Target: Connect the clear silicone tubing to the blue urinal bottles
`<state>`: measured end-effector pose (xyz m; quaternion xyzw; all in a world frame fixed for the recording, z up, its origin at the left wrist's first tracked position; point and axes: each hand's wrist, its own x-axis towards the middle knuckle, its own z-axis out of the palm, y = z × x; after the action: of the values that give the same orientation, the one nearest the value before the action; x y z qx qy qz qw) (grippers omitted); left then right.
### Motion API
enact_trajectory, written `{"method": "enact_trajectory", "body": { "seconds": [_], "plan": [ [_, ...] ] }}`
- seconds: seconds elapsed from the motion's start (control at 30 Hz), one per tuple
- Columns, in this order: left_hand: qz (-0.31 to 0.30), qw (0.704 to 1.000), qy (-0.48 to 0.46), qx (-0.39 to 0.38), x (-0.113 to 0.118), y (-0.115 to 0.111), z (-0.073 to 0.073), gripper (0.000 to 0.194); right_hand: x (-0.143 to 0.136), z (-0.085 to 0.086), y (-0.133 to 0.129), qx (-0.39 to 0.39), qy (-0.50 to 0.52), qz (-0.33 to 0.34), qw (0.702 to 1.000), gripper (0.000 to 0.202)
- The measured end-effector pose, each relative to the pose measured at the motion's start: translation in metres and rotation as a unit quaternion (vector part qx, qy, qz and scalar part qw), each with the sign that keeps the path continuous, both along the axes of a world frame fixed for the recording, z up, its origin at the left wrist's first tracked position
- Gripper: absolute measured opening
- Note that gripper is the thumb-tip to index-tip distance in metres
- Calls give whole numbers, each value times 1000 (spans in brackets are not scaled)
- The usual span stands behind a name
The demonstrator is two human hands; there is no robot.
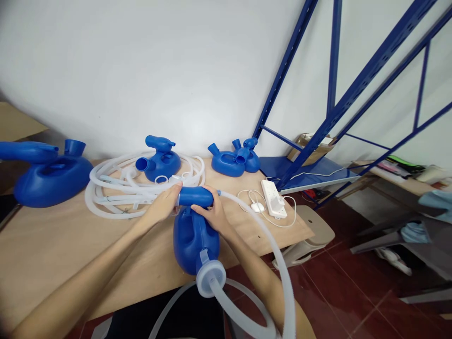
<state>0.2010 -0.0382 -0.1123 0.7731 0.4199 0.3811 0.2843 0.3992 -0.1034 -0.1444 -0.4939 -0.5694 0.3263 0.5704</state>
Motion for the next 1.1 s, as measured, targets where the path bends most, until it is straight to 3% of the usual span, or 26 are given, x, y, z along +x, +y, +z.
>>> {"method": "enact_trajectory", "body": {
  "seconds": [0.2,0.27,0.47,0.6,0.73,0.9,1.1],
  "plan": [
    [-14,997,36,70,-12,-6,-5,61,-3,5,-1,0,-4,-9,1000,76],
    [-13,996,40,83,-9,-4,-7,56,-5,6,-1,2,-4,-11,1000,74],
    [31,997,46,55,5,-8,1,48,-8,5,1,26,7,-17,1000,71],
    [10,999,34,30,-1,-15,5,53,-6,4,0,23,-7,-18,1000,73],
    [4,1000,24,13,-19,-32,-5,63,-5,1,0,25,8,-17,999,73],
    [-39,999,39,5,-32,-56,-23,30,-4,-4,2,15,7,-26,1000,77],
    [1,1000,-12,6,-22,-57,-30,27,-5,1,-2,0,11,-49,999,85]
  ]
}}
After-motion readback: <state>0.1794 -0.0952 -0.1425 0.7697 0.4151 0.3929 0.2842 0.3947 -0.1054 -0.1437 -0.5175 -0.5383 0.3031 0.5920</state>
